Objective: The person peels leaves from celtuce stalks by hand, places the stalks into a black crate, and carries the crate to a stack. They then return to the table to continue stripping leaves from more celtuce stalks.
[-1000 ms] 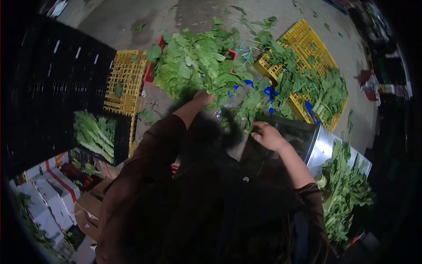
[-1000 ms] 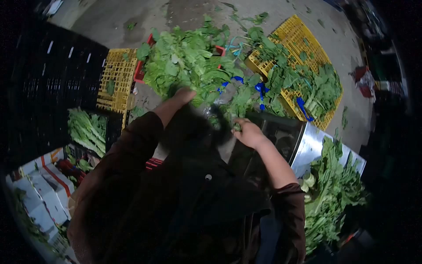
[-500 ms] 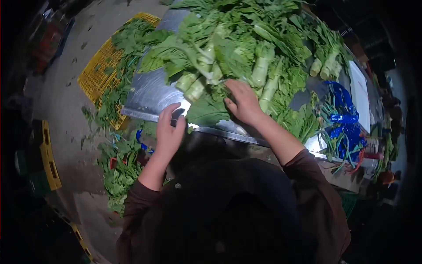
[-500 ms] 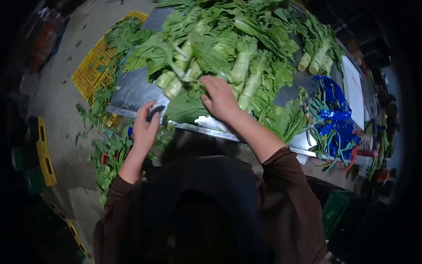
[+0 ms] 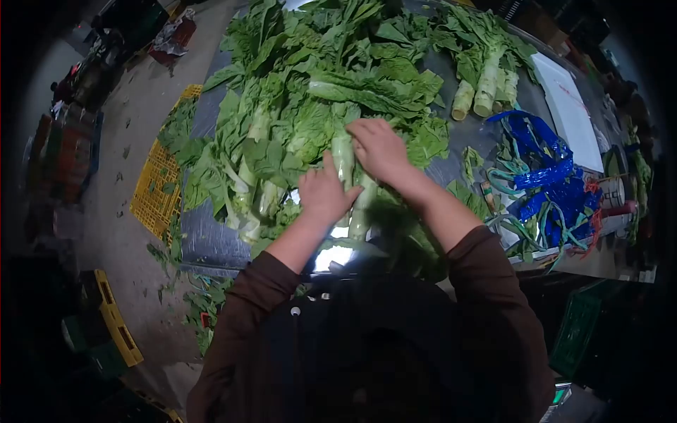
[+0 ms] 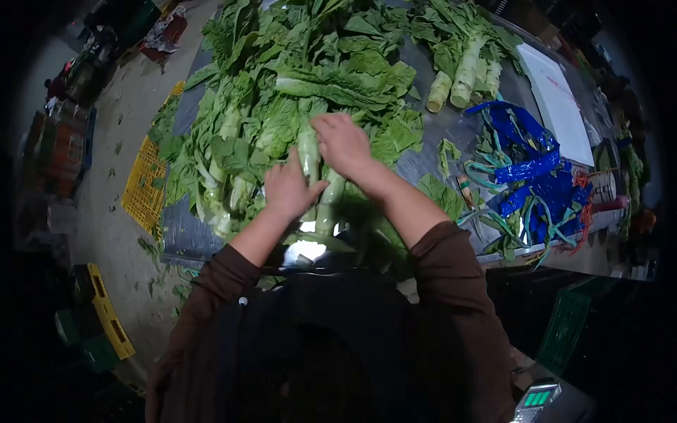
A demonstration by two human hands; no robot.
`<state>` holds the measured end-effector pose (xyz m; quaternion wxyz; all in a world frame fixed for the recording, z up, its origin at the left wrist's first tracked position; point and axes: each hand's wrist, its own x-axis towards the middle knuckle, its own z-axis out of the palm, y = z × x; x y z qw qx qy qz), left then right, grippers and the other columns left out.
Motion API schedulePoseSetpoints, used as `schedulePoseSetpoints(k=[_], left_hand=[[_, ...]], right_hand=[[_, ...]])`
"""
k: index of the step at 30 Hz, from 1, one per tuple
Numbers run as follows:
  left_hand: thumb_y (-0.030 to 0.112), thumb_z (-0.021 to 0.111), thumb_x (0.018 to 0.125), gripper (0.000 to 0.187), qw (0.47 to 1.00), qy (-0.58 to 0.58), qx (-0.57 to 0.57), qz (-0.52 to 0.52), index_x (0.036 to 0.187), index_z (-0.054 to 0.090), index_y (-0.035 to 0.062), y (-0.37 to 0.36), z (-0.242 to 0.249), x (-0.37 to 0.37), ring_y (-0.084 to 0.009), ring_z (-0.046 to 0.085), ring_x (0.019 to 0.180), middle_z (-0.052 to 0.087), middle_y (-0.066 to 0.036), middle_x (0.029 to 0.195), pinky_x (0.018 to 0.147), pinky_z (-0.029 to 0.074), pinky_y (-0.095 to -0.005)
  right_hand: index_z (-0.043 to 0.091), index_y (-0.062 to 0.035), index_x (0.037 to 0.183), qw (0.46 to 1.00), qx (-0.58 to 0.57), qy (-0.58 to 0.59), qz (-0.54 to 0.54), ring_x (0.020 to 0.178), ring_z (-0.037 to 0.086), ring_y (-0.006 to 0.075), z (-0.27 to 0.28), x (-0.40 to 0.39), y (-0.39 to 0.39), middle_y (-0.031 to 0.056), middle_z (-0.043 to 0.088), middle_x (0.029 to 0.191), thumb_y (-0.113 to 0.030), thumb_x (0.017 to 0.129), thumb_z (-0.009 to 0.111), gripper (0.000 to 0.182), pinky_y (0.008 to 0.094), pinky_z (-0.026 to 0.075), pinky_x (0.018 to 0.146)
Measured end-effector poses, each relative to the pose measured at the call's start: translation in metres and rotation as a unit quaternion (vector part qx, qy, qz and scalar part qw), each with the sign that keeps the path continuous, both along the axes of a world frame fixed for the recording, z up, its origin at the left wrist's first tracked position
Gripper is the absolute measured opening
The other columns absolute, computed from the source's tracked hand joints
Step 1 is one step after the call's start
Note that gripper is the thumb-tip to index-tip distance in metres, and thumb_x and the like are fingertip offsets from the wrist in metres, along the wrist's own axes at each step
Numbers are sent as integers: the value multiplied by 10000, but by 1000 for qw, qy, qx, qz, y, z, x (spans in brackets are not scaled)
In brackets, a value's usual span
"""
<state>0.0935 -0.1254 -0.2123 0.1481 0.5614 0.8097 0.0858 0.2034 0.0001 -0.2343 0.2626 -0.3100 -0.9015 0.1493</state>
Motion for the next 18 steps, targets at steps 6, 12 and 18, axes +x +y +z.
schedulePoseSetpoints(k=[6, 12, 18], left_hand=[[466, 695, 689, 681, 976, -214, -24, 20, 1171, 543, 11, 6, -27, -26, -356, 628, 936, 646, -206, 1028, 865, 460, -421], [212, 711, 724, 472, 753, -642, -2, 141, 1109, 564, -19, -4, 31, -54, -198, 636, 765, 637, -119, 923, 697, 529, -317], [187, 719, 755, 518, 732, -672, 3, 113, 1199, 529, 0, -33, 40, -43, -150, 604, 812, 623, -71, 929, 714, 506, -291]], right_hand=[[519, -181, 1262, 991, 104, -76, -20, 1293, 366, 271, 5, -20, 64, 44, 428, 1402, -320, 879, 534, 408, 449, 303, 1054], [494, -128, 1286, 987, -26, -11, -158, 1258, 395, 305, -4, 8, 100, 88, 459, 1368, -354, 899, 541, 451, 426, 327, 1034], [498, -91, 1198, 814, -519, 255, -55, 928, 552, 138, 8, 4, 26, 22, 586, 1047, -411, 894, 599, 453, 312, 465, 776]])
